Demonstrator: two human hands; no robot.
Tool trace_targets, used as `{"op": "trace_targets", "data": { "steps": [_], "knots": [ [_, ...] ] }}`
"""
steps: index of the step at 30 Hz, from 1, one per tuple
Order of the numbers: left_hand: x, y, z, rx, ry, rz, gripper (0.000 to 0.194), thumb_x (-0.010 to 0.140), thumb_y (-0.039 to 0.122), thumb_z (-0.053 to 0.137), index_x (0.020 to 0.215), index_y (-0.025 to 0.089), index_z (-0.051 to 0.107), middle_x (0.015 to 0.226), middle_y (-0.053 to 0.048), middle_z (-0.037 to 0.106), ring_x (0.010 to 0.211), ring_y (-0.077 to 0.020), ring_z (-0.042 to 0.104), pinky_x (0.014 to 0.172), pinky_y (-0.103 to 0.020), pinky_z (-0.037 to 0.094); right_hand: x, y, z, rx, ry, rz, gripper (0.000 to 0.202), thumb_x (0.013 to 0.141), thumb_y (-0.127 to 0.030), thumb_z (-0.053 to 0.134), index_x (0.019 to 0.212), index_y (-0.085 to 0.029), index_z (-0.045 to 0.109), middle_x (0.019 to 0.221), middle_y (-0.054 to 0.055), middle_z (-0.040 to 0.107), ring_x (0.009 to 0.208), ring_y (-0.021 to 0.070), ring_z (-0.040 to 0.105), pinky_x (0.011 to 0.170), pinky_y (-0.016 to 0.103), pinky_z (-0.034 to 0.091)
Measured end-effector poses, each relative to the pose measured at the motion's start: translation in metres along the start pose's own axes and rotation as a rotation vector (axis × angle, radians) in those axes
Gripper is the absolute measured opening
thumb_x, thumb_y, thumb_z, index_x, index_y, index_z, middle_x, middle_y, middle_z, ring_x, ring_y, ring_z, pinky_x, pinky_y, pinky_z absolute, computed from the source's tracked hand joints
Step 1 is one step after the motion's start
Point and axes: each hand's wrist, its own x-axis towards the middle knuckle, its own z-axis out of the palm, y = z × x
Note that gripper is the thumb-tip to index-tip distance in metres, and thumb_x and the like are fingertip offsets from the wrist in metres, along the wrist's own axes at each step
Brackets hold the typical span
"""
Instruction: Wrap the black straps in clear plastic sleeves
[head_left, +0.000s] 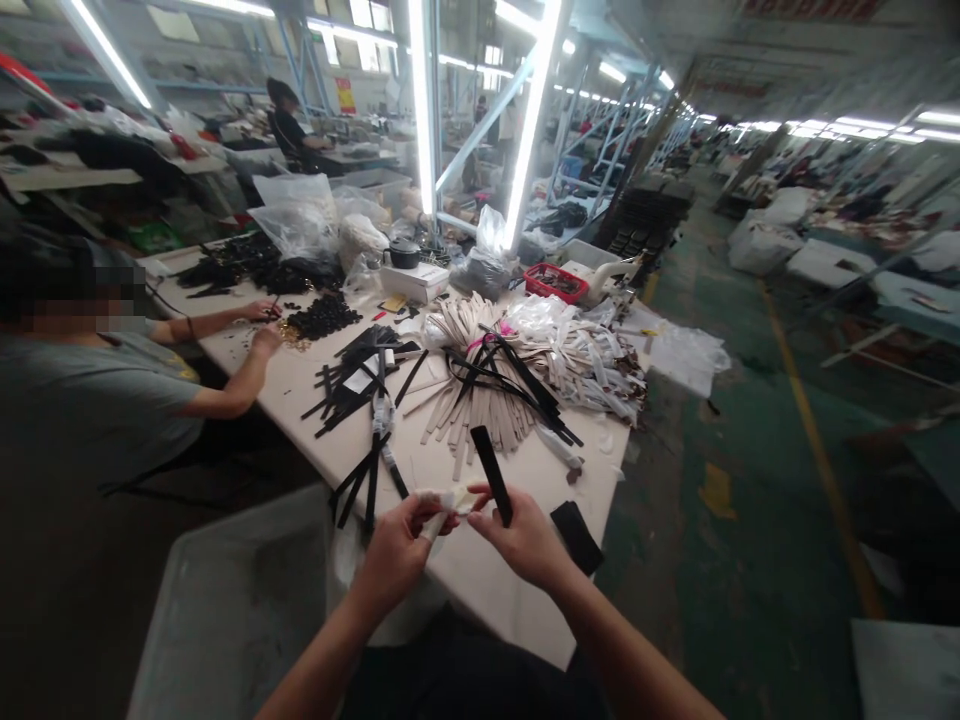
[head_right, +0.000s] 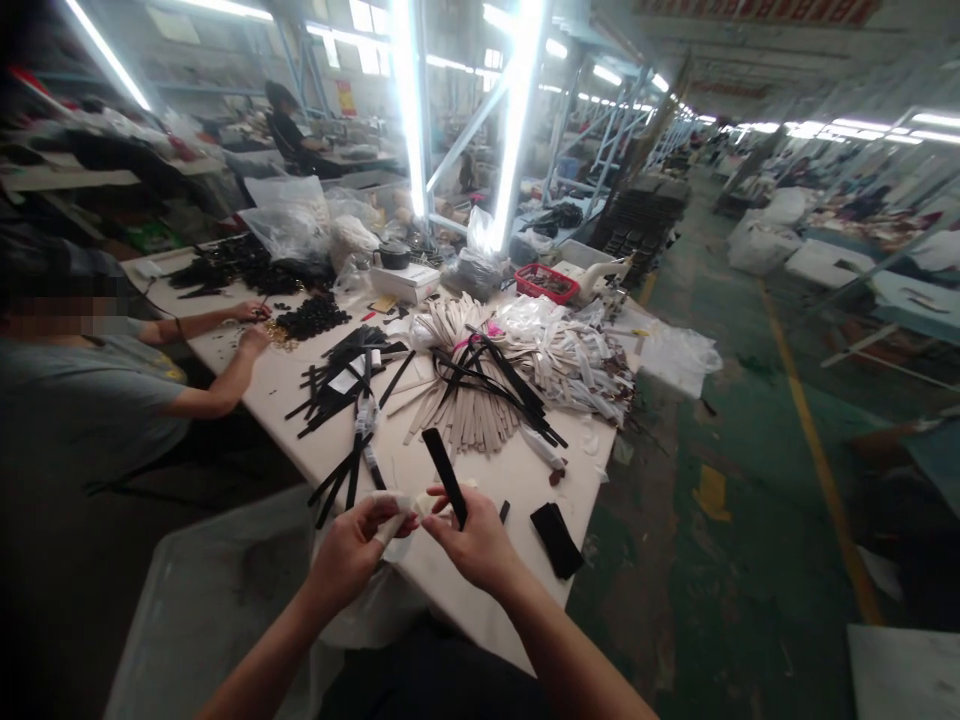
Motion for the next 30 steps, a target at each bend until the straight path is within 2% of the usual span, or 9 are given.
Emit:
{"op": "trace_targets", "data": {
  "steps": [3,6,9,13,15,19,24,27,30],
  "knots": [
    [0.002,0.018,0.017,-0.005,-0.046,0.015,0.023,0.085,0.040,0.069,0.093,0.018,0.065,0.087,-0.007,0.076,0.083,-0.0227,0.074,0.079,-0.036,0.060,-0.003,-0.008,-0.010,0.007,0.015,-0.050,0.040,0.081,-0.037,0.075,0.117,-0.021,0.069,0.097,0.004,0.068,0.065,0.0114,0.051,0.062,0.024,0.045],
    [0.000,0.033,0.030,-0.017,-0.168,0.014,0.023,0.087,0.040,0.067,0.090,0.018,0.065,0.077,-0.005,0.073,0.072,-0.0196,0.071,0.069,-0.031,0.058,-0.011,-0.007,-0.022,0.089,-0.043,-0.070,0.045,0.081,-0.037,0.075,0.122,-0.022,0.066,0.102,0.003,0.066,0.061,0.0086,0.049,0.058,0.023,0.043],
    [-0.001,0.048,0.040,0.004,-0.272,0.013,0.023,0.087,0.040,0.066,0.089,0.017,0.063,0.073,-0.003,0.068,0.060,-0.0150,0.065,0.056,-0.025,0.052,-0.021,-0.005,-0.033,0.133,-0.032,-0.092,0.029,0.080,-0.039,0.076,0.100,-0.018,0.072,0.091,0.002,0.064,0.057,0.0081,0.045,0.053,0.022,0.038],
    [0.003,0.070,0.047,0.052,-0.291,0.104,0.024,0.086,0.040,0.068,0.086,0.018,0.061,0.091,-0.005,0.063,0.061,-0.0107,0.059,0.049,-0.021,0.045,-0.032,-0.006,-0.044,0.192,0.058,-0.105,0.025,0.082,-0.041,0.074,0.083,-0.017,0.066,0.082,0.002,0.063,0.054,0.0086,0.043,0.050,0.022,0.035],
    [0.007,0.080,0.050,0.111,-0.299,0.144,0.023,0.086,0.040,0.067,0.084,0.018,0.062,0.087,-0.004,0.061,0.063,-0.0109,0.058,0.049,-0.020,0.043,-0.037,-0.008,-0.048,0.232,0.088,-0.103,0.025,0.085,-0.042,0.071,0.089,-0.018,0.065,0.089,0.004,0.065,0.057,0.0094,0.047,0.051,0.023,0.037],
    [0.017,0.094,0.059,0.242,-0.355,0.192,0.020,0.087,0.038,0.066,0.086,0.018,0.066,0.074,-0.001,0.061,0.061,-0.0122,0.056,0.053,-0.022,0.043,-0.042,-0.012,-0.058,0.230,0.121,-0.093,0.040,0.083,-0.042,0.072,0.116,-0.021,0.063,0.098,0.005,0.065,0.055,0.0082,0.046,0.050,0.022,0.038],
    [0.020,0.097,0.072,0.310,-0.355,0.325,0.018,0.088,0.035,0.066,0.081,0.019,0.069,0.081,-0.005,0.064,0.071,-0.0146,0.057,0.063,-0.026,0.046,-0.043,-0.005,-0.065,0.148,0.176,-0.165,0.029,0.083,-0.045,0.073,0.086,-0.017,0.066,0.093,0.006,0.063,0.062,0.0116,0.050,0.054,0.025,0.041],
    [0.015,0.093,0.076,0.280,-0.316,0.368,0.017,0.089,0.032,0.063,0.079,0.019,0.068,0.086,-0.006,0.063,0.078,-0.0163,0.059,0.069,-0.027,0.048,-0.045,0.006,-0.062,0.124,0.205,-0.112,0.030,0.084,-0.046,0.072,0.089,-0.018,0.064,0.082,0.003,0.062,0.056,0.0106,0.046,0.052,0.024,0.038],
    [0.008,0.084,0.080,0.276,-0.227,0.398,0.013,0.089,0.028,0.062,0.080,0.020,0.068,0.090,-0.007,0.065,0.086,-0.0190,0.061,0.078,-0.030,0.050,-0.048,0.014,-0.055,0.083,0.270,-0.057,0.030,0.085,-0.047,0.070,0.089,-0.018,0.064,0.069,0.001,0.059,0.058,0.0140,0.051,0.055,0.026,0.041]
  ]
}}
